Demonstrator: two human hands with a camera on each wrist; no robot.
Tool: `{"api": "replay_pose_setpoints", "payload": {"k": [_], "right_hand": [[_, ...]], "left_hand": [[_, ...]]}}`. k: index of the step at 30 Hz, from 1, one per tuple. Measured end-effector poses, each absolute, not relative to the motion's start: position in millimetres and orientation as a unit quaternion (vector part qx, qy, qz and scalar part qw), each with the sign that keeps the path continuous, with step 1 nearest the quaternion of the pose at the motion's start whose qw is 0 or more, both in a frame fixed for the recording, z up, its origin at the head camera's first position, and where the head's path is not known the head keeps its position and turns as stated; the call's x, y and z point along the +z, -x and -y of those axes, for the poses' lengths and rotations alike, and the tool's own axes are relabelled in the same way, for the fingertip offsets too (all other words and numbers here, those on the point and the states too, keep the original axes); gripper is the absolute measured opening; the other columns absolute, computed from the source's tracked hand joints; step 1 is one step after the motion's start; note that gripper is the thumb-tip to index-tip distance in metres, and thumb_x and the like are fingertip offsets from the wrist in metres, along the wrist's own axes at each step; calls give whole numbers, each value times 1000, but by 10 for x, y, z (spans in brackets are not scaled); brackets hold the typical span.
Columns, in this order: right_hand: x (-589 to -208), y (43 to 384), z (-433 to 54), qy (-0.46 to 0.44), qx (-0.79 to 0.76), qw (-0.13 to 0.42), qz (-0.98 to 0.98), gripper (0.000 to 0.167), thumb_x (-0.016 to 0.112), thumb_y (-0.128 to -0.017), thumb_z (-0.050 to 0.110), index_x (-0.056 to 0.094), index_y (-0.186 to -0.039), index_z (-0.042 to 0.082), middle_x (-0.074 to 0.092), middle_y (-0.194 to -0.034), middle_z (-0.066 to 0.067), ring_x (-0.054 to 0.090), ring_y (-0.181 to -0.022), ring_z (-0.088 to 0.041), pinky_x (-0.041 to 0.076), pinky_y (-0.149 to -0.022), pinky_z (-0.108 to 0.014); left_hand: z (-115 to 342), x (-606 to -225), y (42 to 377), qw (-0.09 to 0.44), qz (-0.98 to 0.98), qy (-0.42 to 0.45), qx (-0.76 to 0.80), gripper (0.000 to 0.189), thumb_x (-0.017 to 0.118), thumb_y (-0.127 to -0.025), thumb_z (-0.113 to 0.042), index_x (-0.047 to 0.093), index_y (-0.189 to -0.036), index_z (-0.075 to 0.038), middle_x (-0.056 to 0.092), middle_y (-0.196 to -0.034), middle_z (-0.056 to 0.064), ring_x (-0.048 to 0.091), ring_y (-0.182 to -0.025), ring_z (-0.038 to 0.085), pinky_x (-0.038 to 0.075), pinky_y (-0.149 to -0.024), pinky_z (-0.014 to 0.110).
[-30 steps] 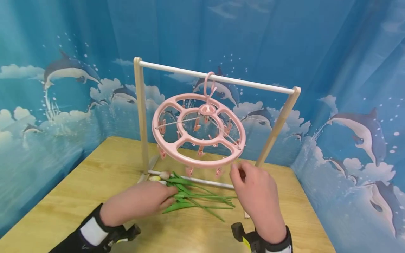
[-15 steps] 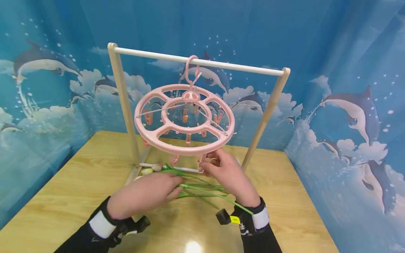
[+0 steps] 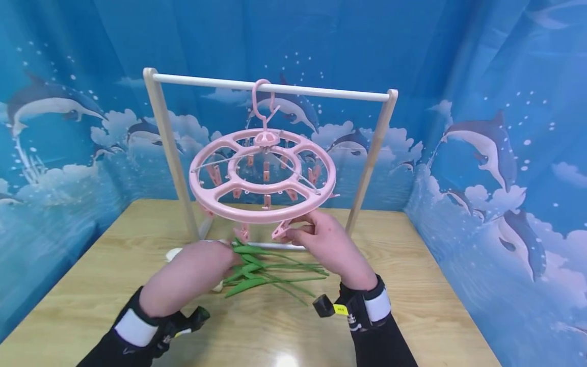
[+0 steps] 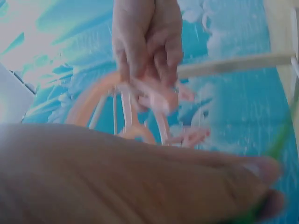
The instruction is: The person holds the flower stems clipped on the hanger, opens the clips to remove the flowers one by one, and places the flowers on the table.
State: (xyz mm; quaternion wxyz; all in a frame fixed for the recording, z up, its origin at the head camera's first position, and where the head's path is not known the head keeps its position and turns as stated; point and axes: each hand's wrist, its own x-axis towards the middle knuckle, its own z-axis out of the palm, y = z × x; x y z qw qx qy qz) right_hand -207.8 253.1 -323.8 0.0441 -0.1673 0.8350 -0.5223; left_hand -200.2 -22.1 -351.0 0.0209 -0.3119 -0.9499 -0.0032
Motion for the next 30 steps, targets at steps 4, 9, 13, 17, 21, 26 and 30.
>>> {"api": "replay_pose_setpoints", "payload": {"k": [4, 9, 13, 17, 21, 26, 30], "right_hand": [[-3244, 2055, -2453, 159, -516, 17, -841, 50, 65, -111, 15, 53, -158, 26, 77, -132, -9, 81, -106, -22, 68, -95, -40], [-3284, 2013, -2329, 138, -547, 9, -826, 45, 66, -111, 14, 58, -155, 22, 74, -135, -14, 80, -84, -28, 70, -79, -40], [-3275, 1990, -2283, 107, -556, -19, -824, 45, 65, -110, 10, 61, -154, 21, 77, -128, -15, 78, -77, -28, 69, -73, -38], [-3246, 1978, -2295, 84, -552, -36, -829, 40, 64, -110, 7, 65, -149, 17, 79, -121, -17, 78, -75, -26, 68, -70, -34], [-3236, 1978, -2312, 82, -548, -36, -832, 39, 64, -110, 6, 66, -147, 16, 80, -119, -17, 77, -73, -27, 67, -69, -34], [-3248, 1964, -2330, 80, -549, -32, -832, 42, 62, -110, 3, 64, -149, 17, 80, -122, -16, 76, -73, -27, 67, -68, -33], [-3243, 1979, -2320, 84, -546, -31, -833, 41, 64, -110, 4, 64, -148, 18, 81, -124, -14, 77, -76, -29, 67, -71, -33]], "left_hand": [[22, -3497, 2022, 83, 940, 326, -56, 12, 83, -100, -27, 75, -97, -18, 70, -76, -5, 64, -65, 9, 55, -58, 26], [-83, -3495, 2004, 120, 934, 308, -137, 16, 79, -102, -35, 78, -107, -19, 62, -69, -11, 54, -58, 4, 46, -54, 22], [-52, -3485, 2008, 168, 933, 279, -155, 16, 79, -103, -34, 78, -109, -19, 62, -69, -12, 51, -56, 2, 43, -52, 19], [-4, -3480, 2035, 208, 922, 273, -178, 19, 80, -102, -31, 75, -113, -17, 69, -77, -10, 57, -59, 2, 46, -54, 17], [17, -3486, 2050, 220, 915, 283, -188, 19, 76, -104, -28, 72, -116, -14, 66, -77, -8, 58, -60, 4, 45, -54, 17], [-13, -3500, 2055, 209, 914, 293, -187, 21, 74, -105, -26, 72, -117, -9, 63, -74, -7, 53, -57, 3, 43, -52, 15], [-25, -3510, 2062, 207, 912, 290, -202, 23, 75, -105, -24, 71, -121, -8, 65, -75, -6, 55, -58, 4, 44, -52, 16]]}}
